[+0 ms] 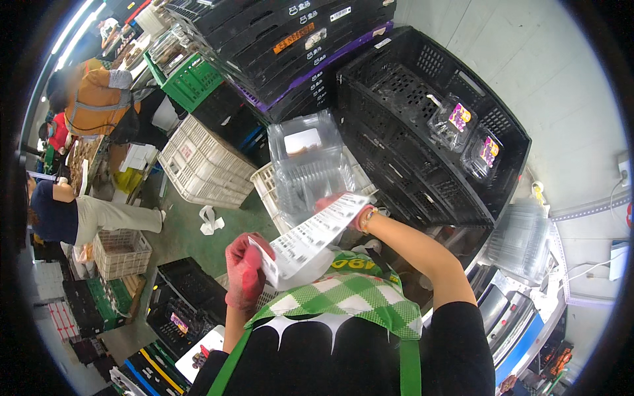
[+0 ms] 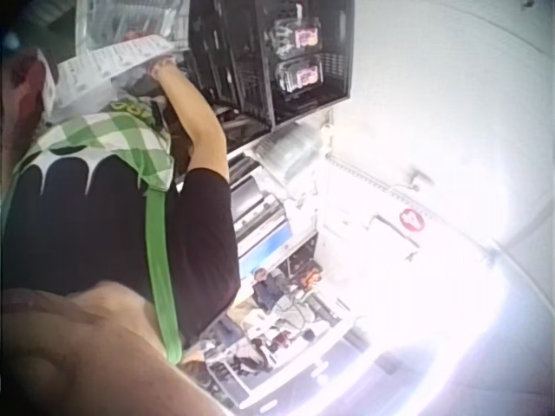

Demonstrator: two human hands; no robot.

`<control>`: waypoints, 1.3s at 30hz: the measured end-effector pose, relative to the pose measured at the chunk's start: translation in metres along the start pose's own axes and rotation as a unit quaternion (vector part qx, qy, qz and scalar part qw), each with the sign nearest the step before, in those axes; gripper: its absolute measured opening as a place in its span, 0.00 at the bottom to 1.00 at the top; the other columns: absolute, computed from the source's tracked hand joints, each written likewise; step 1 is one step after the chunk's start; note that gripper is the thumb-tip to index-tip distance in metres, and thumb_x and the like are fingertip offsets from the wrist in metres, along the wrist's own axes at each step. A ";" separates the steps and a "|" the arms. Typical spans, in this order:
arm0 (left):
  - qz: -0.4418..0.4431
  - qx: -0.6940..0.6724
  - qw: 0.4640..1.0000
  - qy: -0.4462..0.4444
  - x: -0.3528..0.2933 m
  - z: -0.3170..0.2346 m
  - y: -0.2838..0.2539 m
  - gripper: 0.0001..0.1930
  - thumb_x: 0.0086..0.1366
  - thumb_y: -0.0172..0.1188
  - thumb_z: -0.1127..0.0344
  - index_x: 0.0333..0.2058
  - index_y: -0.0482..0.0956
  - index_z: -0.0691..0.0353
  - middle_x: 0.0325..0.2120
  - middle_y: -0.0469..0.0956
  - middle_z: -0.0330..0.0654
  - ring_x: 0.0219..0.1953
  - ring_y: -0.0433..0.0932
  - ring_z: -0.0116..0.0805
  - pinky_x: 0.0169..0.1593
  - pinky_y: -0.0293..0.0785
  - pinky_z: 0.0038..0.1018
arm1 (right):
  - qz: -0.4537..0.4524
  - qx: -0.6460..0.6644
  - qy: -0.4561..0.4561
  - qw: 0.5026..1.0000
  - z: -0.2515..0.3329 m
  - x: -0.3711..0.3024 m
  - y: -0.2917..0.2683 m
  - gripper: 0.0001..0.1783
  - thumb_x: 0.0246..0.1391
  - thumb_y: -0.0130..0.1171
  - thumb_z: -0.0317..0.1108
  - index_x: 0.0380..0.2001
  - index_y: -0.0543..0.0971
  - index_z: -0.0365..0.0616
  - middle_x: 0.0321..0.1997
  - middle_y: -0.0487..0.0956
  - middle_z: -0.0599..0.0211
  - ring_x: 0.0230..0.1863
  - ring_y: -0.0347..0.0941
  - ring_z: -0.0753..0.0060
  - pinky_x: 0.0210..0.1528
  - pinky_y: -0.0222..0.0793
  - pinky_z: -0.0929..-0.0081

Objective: The person stands at a workstation and repeatedly applies printed labels to clear plastic containers. They peel labels from a continuous roll, smooth them onto the containers, and place the labeled items into a black crate.

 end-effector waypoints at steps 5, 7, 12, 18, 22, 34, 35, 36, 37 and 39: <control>0.178 -0.029 0.981 -0.078 0.009 -0.016 0.005 0.11 0.47 0.64 0.65 0.26 0.74 0.65 0.25 0.74 0.44 0.30 0.72 0.32 0.35 0.67 0.24 | -0.100 0.298 -0.042 0.948 -0.061 -0.002 0.038 0.11 0.50 0.56 0.34 0.32 0.75 0.36 0.29 0.77 0.64 0.32 0.73 0.75 0.37 0.70 0.79; 0.172 -0.110 0.976 -0.075 0.008 -0.015 0.006 0.12 0.46 0.64 0.66 0.28 0.75 0.65 0.26 0.75 0.47 0.32 0.74 0.34 0.37 0.68 0.27 | -0.122 0.176 -0.068 0.974 -0.055 0.003 0.037 0.09 0.50 0.56 0.32 0.30 0.75 0.36 0.28 0.77 0.64 0.31 0.73 0.75 0.35 0.70 0.79; 0.211 -0.088 0.956 -0.182 0.004 -0.021 0.001 0.21 0.45 0.68 0.62 0.37 0.72 0.65 0.30 0.77 0.49 0.35 0.77 0.38 0.40 0.72 0.29 | -0.047 -0.048 0.058 0.996 0.007 0.002 -0.017 0.10 0.47 0.48 0.43 0.27 0.75 0.54 0.28 0.75 0.66 0.34 0.72 0.62 0.35 0.67 0.64; 0.215 -0.088 0.963 -0.140 0.004 -0.025 0.001 0.21 0.40 0.71 0.64 0.32 0.73 0.68 0.27 0.77 0.49 0.29 0.77 0.38 0.35 0.74 0.30 | -0.102 -0.043 0.143 0.983 0.012 -0.001 -0.018 0.11 0.48 0.48 0.42 0.25 0.75 0.48 0.29 0.76 0.62 0.36 0.72 0.59 0.39 0.64 0.63; 0.156 -0.073 0.983 -0.057 0.004 -0.018 0.012 0.18 0.44 0.69 0.60 0.26 0.73 0.67 0.21 0.75 0.47 0.23 0.76 0.37 0.28 0.73 0.27 | -0.282 -0.078 0.039 0.955 0.015 0.000 -0.028 0.05 0.46 0.50 0.35 0.21 0.71 0.47 0.23 0.75 0.67 0.27 0.73 0.62 0.31 0.66 0.65; 0.233 0.282 0.931 0.006 0.068 -0.027 0.081 0.03 0.49 0.57 0.78 0.24 0.73 0.72 0.18 0.67 0.32 0.20 0.63 0.17 0.22 0.56 0.17 | -0.368 0.136 0.200 0.898 0.100 -0.134 -0.312 0.13 0.55 0.41 0.33 0.26 0.73 0.39 0.20 0.71 0.74 0.17 0.63 0.85 0.18 0.61 0.84; 0.318 0.315 0.894 -0.021 0.071 -0.038 0.096 0.04 0.49 0.57 0.78 0.25 0.73 0.72 0.18 0.68 0.33 0.21 0.64 0.18 0.22 0.57 0.17 | -0.360 0.114 0.221 0.899 0.103 -0.146 -0.313 0.12 0.54 0.41 0.32 0.26 0.73 0.38 0.20 0.71 0.74 0.18 0.63 0.85 0.18 0.61 0.85; 0.363 0.259 0.890 -0.091 0.067 -0.051 0.117 0.05 0.49 0.57 0.77 0.26 0.73 0.72 0.19 0.69 0.33 0.21 0.64 0.17 0.22 0.57 0.16 | -0.373 0.117 0.216 0.895 0.100 -0.157 -0.311 0.12 0.54 0.41 0.32 0.26 0.73 0.38 0.20 0.71 0.74 0.18 0.64 0.85 0.19 0.62 0.84; 0.405 0.203 0.877 -0.160 0.063 -0.057 0.136 0.06 0.50 0.57 0.77 0.28 0.74 0.73 0.20 0.70 0.33 0.21 0.65 0.17 0.22 0.58 0.16 | -0.385 0.120 0.211 0.890 0.095 -0.165 -0.308 0.12 0.53 0.40 0.31 0.26 0.73 0.37 0.20 0.71 0.73 0.19 0.64 0.85 0.19 0.62 0.84; 0.444 0.140 0.883 -0.063 0.074 -0.034 0.149 0.06 0.53 0.57 0.74 0.30 0.76 0.70 0.20 0.70 0.31 0.20 0.62 0.15 0.21 0.56 0.15 | -0.410 0.139 0.214 0.876 0.095 -0.182 -0.303 0.13 0.54 0.41 0.33 0.25 0.73 0.37 0.19 0.71 0.72 0.18 0.65 0.84 0.19 0.63 0.83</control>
Point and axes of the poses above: each hand's wrist, its own x-axis towards the middle knuckle, its own y-axis out of the palm, z = x × y, the point moved 1 cm from there along x, towards the middle knuckle
